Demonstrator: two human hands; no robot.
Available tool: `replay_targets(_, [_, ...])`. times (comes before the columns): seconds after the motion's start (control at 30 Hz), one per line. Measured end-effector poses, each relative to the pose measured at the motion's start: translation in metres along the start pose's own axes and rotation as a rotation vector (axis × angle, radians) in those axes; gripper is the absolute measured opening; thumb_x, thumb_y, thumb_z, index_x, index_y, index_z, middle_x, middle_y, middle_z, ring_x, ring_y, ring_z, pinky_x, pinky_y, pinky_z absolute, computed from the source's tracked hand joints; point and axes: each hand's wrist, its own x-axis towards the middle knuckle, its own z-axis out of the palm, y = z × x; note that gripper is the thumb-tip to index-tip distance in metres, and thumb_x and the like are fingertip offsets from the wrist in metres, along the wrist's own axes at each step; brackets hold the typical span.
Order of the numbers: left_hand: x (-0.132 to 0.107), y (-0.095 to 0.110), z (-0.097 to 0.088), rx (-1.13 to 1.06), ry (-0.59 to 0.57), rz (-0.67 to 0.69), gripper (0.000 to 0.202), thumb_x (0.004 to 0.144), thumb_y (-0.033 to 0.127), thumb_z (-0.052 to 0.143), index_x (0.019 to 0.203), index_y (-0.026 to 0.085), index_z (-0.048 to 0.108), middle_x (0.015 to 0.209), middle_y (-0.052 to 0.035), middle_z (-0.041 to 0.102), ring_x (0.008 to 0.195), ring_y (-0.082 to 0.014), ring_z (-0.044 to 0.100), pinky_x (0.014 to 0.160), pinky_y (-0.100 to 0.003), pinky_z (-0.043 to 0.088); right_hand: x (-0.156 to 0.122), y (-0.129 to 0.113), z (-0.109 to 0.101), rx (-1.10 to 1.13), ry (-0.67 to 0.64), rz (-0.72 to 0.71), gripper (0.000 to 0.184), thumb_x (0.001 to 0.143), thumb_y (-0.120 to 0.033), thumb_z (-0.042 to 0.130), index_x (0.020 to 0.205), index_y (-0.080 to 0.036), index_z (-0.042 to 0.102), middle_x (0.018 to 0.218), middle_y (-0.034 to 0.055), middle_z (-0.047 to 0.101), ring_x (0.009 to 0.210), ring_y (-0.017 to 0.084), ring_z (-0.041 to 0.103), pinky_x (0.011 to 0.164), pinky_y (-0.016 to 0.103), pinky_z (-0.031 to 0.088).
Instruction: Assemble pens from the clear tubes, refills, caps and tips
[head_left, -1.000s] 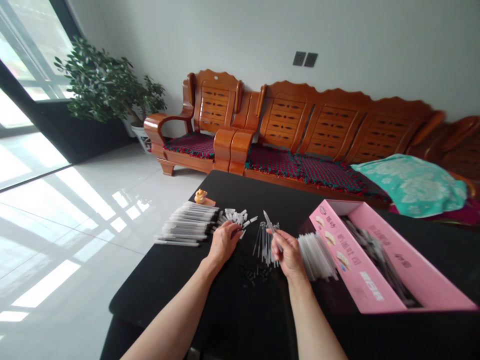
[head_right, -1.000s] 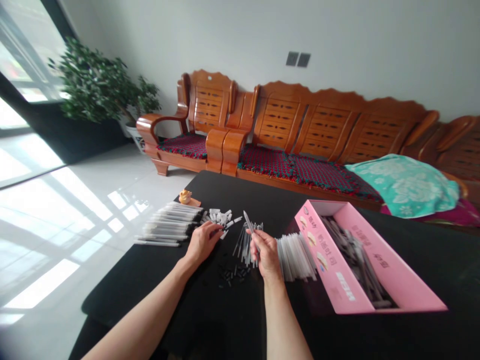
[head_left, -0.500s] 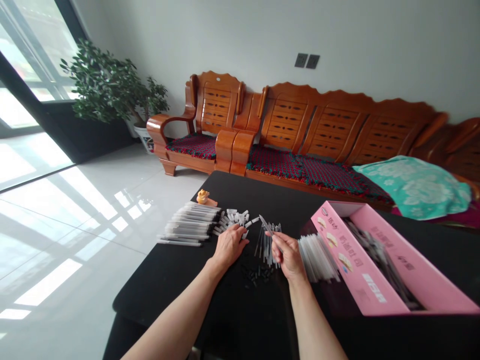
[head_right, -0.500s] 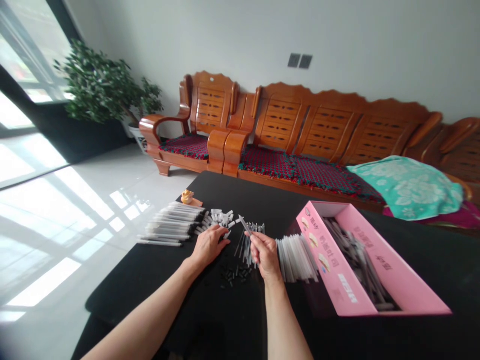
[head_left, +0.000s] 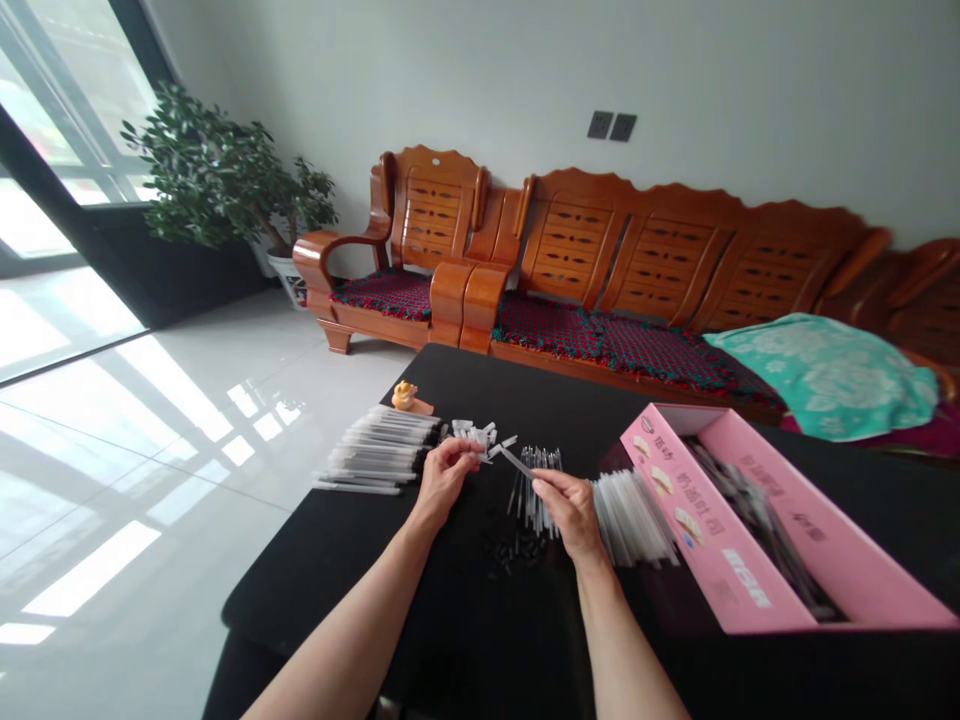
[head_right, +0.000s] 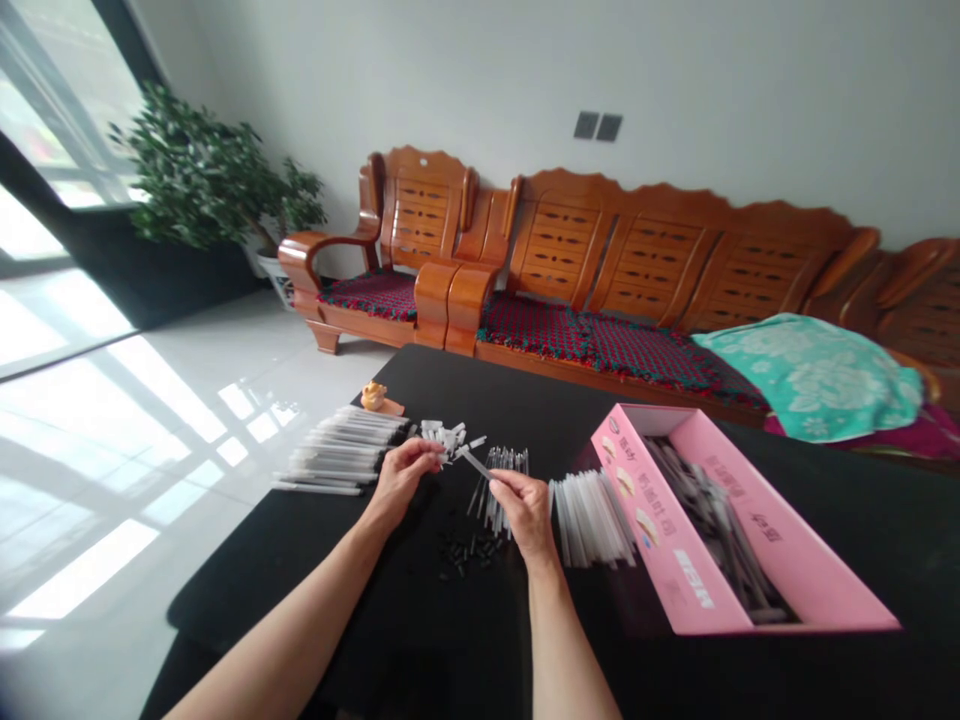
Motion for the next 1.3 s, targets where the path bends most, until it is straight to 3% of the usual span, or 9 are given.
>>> replay_targets(0.2, [0.001, 0.001, 0.005, -0.169, 0.012, -0.059, 0.022, 0.075, 0.03, 0.065, 0.088, 0.013, 0.072, 0.071, -0.0029, 0.064, 0.066, -0.0123, 0.055, 0.066, -0.023, 0.044, -0.002, -0.006, 0.002, -0.201, -0.045, -0.091, 0.022, 0.077, -0.035, 0.066, 0.087, -0.019, 0.078, 0.06, 0.0012, 0.065, 0.052, 0.014, 0.052, 0.046, 0.024, 0.037])
replay_targets(0.6, [0.0, -0.005, 0.005, -0.03, -0.022, 0.027, 0.019, 0.078, 0.028, 0.064, 0.088, 0.015, 0.073, 0.08, -0.0037, 0.067, 0.069, -0.0131, 0.057, 0.066, -0.022, 0.043, -0.002, -0.003, 0.002, -0.197, -0.083, -0.075, 0.025, 0.077, -0.033, 0.065, 0.092, -0.018, 0.078, 0.055, -0.0006, 0.061, 0.047, 0.012, 0.046, 0.045, 0.024, 0.031])
replay_targets(0.73, [-0.002, -0.002, 0.008, -0.085, -0.071, -0.024, 0.021, 0.076, 0.032, 0.068, 0.086, 0.014, 0.072, 0.079, -0.0044, 0.067, 0.069, -0.0139, 0.057, 0.067, -0.023, 0.045, -0.002, -0.003, 0.004, -0.19, -0.081, -0.075, 0.025, 0.077, -0.033, 0.066, 0.092, -0.018, 0.079, 0.054, -0.0006, 0.061, 0.045, 0.012, 0.045, 0.043, 0.023, 0.03])
replay_targets(0.9, [-0.003, -0.003, 0.011, -0.332, -0.091, -0.12, 0.034, 0.076, 0.038, 0.072, 0.099, 0.013, 0.071, 0.075, -0.0026, 0.065, 0.064, -0.01, 0.056, 0.068, -0.023, 0.047, -0.003, -0.004, 0.004, -0.18, -0.08, -0.097, 0.024, 0.078, -0.033, 0.065, 0.093, -0.019, 0.078, 0.056, -0.0001, 0.062, 0.046, 0.013, 0.047, 0.043, 0.024, 0.032])
replay_targets(1.0, [-0.003, -0.006, 0.013, -0.428, -0.086, -0.186, 0.035, 0.073, 0.039, 0.075, 0.094, 0.012, 0.071, 0.074, -0.0023, 0.064, 0.062, -0.0086, 0.056, 0.066, -0.022, 0.047, -0.003, -0.004, 0.005, -0.195, -0.087, -0.103, 0.023, 0.079, -0.034, 0.065, 0.091, -0.02, 0.078, 0.06, 0.0006, 0.066, 0.048, 0.013, 0.05, 0.045, 0.024, 0.034])
replay_targets(1.17, [-0.003, -0.007, 0.013, -0.358, -0.093, -0.248, 0.038, 0.07, 0.044, 0.077, 0.087, 0.01, 0.071, 0.069, -0.0031, 0.063, 0.058, -0.0086, 0.056, 0.058, -0.021, 0.046, -0.003, -0.005, 0.008, -0.226, -0.075, -0.132, 0.022, 0.08, -0.034, 0.064, 0.092, -0.021, 0.077, 0.072, 0.0027, 0.071, 0.059, 0.017, 0.057, 0.053, 0.026, 0.041])
replay_targets(1.3, [-0.002, -0.007, 0.012, -0.309, -0.109, -0.259, 0.04, 0.069, 0.046, 0.077, 0.085, 0.01, 0.071, 0.067, -0.0022, 0.061, 0.053, -0.0071, 0.052, 0.048, -0.018, 0.039, -0.004, -0.01, 0.01, -0.278, -0.08, -0.156, 0.022, 0.081, -0.036, 0.064, 0.09, -0.02, 0.076, 0.062, 0.0005, 0.064, 0.052, 0.014, 0.051, 0.048, 0.024, 0.036])
